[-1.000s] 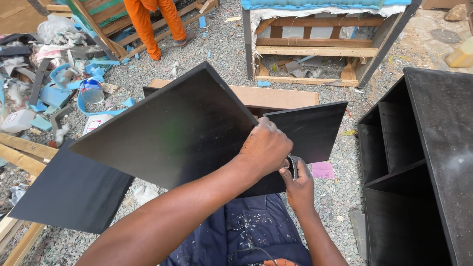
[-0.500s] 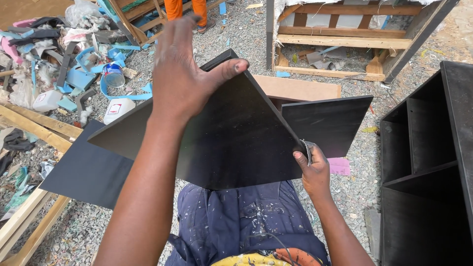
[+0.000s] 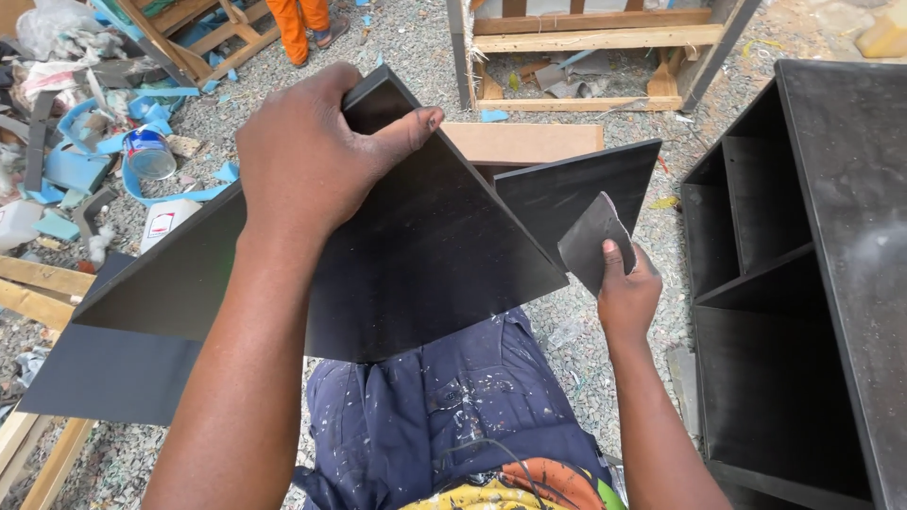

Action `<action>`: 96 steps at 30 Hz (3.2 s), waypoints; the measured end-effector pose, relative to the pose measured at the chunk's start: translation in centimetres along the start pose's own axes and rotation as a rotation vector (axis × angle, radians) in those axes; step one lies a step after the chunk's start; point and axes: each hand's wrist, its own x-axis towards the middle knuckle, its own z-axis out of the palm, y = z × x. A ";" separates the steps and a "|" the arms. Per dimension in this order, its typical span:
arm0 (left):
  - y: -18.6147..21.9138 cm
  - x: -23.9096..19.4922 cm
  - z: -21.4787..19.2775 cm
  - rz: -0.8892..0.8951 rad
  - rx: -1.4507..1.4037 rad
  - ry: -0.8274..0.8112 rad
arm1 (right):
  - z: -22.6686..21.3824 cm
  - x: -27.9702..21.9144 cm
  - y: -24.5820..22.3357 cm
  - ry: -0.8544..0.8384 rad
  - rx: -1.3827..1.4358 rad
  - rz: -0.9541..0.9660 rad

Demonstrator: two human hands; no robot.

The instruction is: The person sands the edges of a black rectangular board using a piece of sandpaper held in their right hand. They hold the board steady with their left hand and rub the sandpaper along the edges to smooth the surface.

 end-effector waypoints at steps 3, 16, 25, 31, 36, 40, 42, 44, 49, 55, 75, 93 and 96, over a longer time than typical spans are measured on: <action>0.4 0.1 -0.2 -0.011 -0.008 -0.015 | 0.4 -0.8 2.1 -0.156 -0.098 -0.119; 3.4 0.0 4.1 0.127 0.039 0.573 | 3.2 -1.9 7.9 -0.187 -0.326 -0.178; 1.9 0.4 6.4 0.084 0.107 0.701 | 3.5 -2.6 8.5 -0.222 -0.365 -0.068; 0.9 0.4 6.6 0.051 0.137 0.703 | 4.1 -4.1 7.1 -0.185 -0.217 -0.272; 1.3 1.1 6.5 0.078 0.155 0.707 | 3.9 -1.8 6.8 -0.324 -0.327 0.042; 1.1 0.3 6.1 0.047 0.152 0.652 | 4.9 -4.3 8.7 -0.105 -0.108 -0.379; 1.2 0.6 6.2 0.023 0.163 0.664 | 4.7 -2.1 10.7 -0.205 -0.288 -0.066; 1.2 0.3 5.8 0.022 0.158 0.669 | 4.4 -2.9 7.5 -0.219 -0.270 -0.191; 1.1 0.1 5.6 0.013 0.199 0.653 | 4.3 -3.4 10.7 -0.217 -0.367 -0.235; 2.1 -0.1 5.6 0.038 0.205 0.626 | 3.8 -4.0 8.2 -0.157 -0.260 -0.382; 1.9 -0.5 5.1 0.041 0.223 0.573 | 1.7 -2.8 11.3 -0.350 -0.467 0.311; 1.8 -0.8 5.4 0.014 0.227 0.567 | 4.1 -1.8 9.6 -0.337 -0.385 -0.257; 2.6 -0.4 5.3 0.039 0.226 0.581 | 4.2 -3.7 4.8 -0.203 -0.134 -0.473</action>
